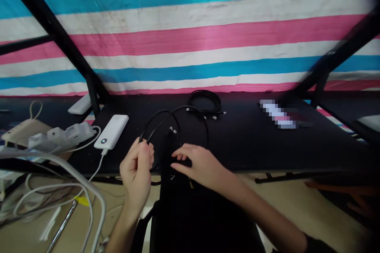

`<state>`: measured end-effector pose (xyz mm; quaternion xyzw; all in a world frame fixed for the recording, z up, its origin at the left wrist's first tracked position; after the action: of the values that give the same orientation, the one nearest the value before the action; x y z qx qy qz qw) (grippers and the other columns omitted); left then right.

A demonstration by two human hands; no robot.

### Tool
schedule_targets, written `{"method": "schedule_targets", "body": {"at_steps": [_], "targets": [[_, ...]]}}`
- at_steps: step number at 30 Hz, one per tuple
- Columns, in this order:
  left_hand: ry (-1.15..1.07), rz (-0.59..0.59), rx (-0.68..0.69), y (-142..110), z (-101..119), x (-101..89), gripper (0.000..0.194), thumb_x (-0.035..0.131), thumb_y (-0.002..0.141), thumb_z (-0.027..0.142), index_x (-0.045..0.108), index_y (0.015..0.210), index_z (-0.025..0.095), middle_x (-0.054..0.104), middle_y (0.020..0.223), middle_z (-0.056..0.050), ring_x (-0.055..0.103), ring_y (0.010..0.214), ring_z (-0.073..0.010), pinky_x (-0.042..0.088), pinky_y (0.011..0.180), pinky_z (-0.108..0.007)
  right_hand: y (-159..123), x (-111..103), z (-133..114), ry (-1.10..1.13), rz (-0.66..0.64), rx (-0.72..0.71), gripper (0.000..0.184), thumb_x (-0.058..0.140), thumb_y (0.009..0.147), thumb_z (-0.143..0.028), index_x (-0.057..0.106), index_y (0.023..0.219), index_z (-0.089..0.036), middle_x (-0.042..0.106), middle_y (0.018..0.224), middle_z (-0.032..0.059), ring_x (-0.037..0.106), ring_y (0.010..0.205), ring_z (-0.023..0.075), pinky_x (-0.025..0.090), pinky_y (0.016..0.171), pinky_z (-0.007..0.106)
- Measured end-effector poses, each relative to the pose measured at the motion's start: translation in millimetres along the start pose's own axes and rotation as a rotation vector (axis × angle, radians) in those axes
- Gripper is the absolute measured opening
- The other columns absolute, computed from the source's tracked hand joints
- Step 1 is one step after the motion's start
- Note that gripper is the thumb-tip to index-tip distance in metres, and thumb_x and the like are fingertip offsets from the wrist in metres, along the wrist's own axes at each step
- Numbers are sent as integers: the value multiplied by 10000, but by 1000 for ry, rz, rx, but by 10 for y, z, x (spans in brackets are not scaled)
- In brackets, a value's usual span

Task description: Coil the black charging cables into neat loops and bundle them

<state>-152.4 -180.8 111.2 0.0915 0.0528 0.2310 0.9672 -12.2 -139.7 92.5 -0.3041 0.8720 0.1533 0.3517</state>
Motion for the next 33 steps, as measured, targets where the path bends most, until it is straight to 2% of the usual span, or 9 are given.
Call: {"method": "schedule_targets", "body": {"at_steps": [5, 11, 15, 17, 19, 21, 25, 29, 33], "targets": [[-186, 46, 151, -42, 92, -100, 466, 490, 885, 414, 354, 507, 176, 316, 509, 34, 333, 474, -75, 334, 492, -229, 126, 529, -9, 53, 2, 95, 286, 502, 907, -384, 675, 1035, -196, 652, 1040, 65, 551, 1002, 192, 388, 902, 361], [-114, 58, 186, -87, 96, -119, 454, 459, 881, 454, 427, 523, 177, 385, 507, 13, 364, 482, -90, 332, 465, -227, 130, 696, -338, 186, -97, -107, 331, 372, 960, -396, 629, 1085, -229, 630, 1098, 36, 520, 1084, 151, 201, 1091, 427], [-193, 114, 157, -17, 116, -168, 362, 503, 863, 462, 572, 668, 166, 467, 583, 14, 328, 454, -65, 256, 412, -209, -6, 674, -338, 331, -202, -154, 559, 642, 780, -481, 515, 1286, -279, 637, 1015, 20, 568, 976, 160, 429, 910, 325], [-229, 170, 134, 53, 120, -231, 366, 507, 861, 470, 595, 683, 163, 458, 556, 20, 317, 439, -60, 216, 392, -203, -45, 503, -245, 299, -133, -135, 533, 732, 681, -471, 624, 1160, -264, 644, 840, 2, 589, 785, 143, 476, 720, 255], [-241, 242, 134, 136, 137, -335, 384, 522, 856, 457, 585, 630, 153, 414, 496, 32, 288, 414, -54, 178, 380, -201, -96, 181, -128, 248, 41, -123, 239, 670, 761, -395, 714, 925, -226, 632, 691, -4, 567, 632, 113, 463, 636, 232], [-243, 324, 153, 225, 154, -476, 377, 554, 841, 420, 584, 586, 143, 338, 449, 51, 251, 395, -47, 144, 380, -201, -217, -245, 46, 227, 291, -82, 219, 557, 848, -324, 712, 761, -196, 636, 648, 9, 570, 595, 108, 457, 606, 227], [-190, 406, 104, 433, 80, -689, 328, 641, 768, 413, 660, 615, 125, 291, 447, 61, 234, 410, -38, 108, 397, -202, -712, -965, 571, 219, 783, 126, 148, 663, 762, -332, 682, 805, -192, 562, 634, -15, 519, 543, 86, 423, 497, 194], [-204, 344, -37, 621, -91, -683, 313, 687, 714, 444, 714, 729, 132, 305, 491, 55, 227, 426, -41, 86, 405, -222, -1061, -1215, 959, 272, 942, 184, 413, 703, 734, -300, 588, 1125, -231, 418, 629, -68, 409, 479, 52, 407, 452, 180], [-223, 313, -46, 711, -83, -607, 277, 689, 728, 406, 721, 804, 142, 305, 527, 49, 225, 449, -49, 90, 414, -234, -1299, -1257, 1326, 419, 977, 301, 431, 613, 782, -403, 540, 1169, -226, 534, 884, 23, 564, 651, 114, 468, 414, 196]]}}
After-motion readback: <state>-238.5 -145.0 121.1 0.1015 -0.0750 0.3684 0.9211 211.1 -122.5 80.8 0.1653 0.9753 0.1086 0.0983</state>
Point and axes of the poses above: each hand's wrist, its own y-axis towards the middle knuckle, its own x-axis out of the palm, z = x × y, the point moved 10 cm from there along y, towards the middle knuckle
